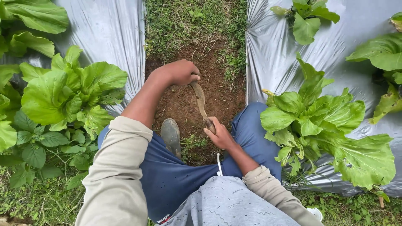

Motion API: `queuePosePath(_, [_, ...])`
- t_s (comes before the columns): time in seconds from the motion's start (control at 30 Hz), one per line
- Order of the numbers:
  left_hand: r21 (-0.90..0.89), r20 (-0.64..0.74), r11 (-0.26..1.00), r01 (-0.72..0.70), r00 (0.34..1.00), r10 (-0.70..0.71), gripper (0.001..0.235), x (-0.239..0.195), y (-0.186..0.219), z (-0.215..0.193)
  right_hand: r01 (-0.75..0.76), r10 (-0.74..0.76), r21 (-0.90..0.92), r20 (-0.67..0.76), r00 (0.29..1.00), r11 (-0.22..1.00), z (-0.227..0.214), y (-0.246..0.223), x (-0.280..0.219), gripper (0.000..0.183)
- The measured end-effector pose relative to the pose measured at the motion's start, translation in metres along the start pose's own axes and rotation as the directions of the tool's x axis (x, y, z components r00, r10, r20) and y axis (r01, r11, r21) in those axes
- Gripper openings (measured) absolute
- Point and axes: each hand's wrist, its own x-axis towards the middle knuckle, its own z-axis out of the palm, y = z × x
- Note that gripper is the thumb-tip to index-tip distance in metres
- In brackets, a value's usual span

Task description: Using a hand sickle to remove weeds and loosen the soil between rows of crops covered in plastic mulch.

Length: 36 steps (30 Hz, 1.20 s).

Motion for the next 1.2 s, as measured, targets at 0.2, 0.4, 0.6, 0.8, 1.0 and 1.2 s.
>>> queuePosePath(0.2, [-0.059,-0.016,0.994,-0.088,0.996,0.087,0.016,0.015,0.007,-0.008,0.034,-0.027,0.144,-0.053,0.998,0.989,-0.005,-0.008,0.0,0.022])
queuePosePath(0.4, [-0.045,-0.138,0.996,-0.081,0.988,0.074,0.009,0.024,-0.003,-0.008,0.078,-0.058,0.265,-0.08,0.995,0.961,-0.001,0.003,0.005,0.019])
queuePosePath(0.6, [-0.019,-0.183,0.998,-0.059,0.982,0.054,0.006,0.024,-0.014,-0.013,0.032,-0.019,0.371,-0.039,0.999,0.928,0.003,0.012,0.007,0.022])
queuePosePath(0.8, [-0.008,-0.169,1.0,-0.001,0.986,-0.001,0.007,-0.001,0.009,-0.035,0.039,-0.024,0.516,-0.034,0.999,0.856,0.003,0.002,0.005,0.023])
queuePosePath(1.0, [-0.044,-0.103,0.994,0.104,0.989,-0.108,0.013,0.009,-0.013,-0.029,0.029,-0.012,0.426,-0.042,0.999,0.904,0.005,-0.002,0.013,0.018])
queuePosePath(1.2, [0.211,-0.263,0.929,0.305,0.933,-0.247,0.015,0.034,-0.045,-0.026,-0.368,0.436,0.326,-0.164,0.885,0.871,0.021,-0.014,0.044,0.018])
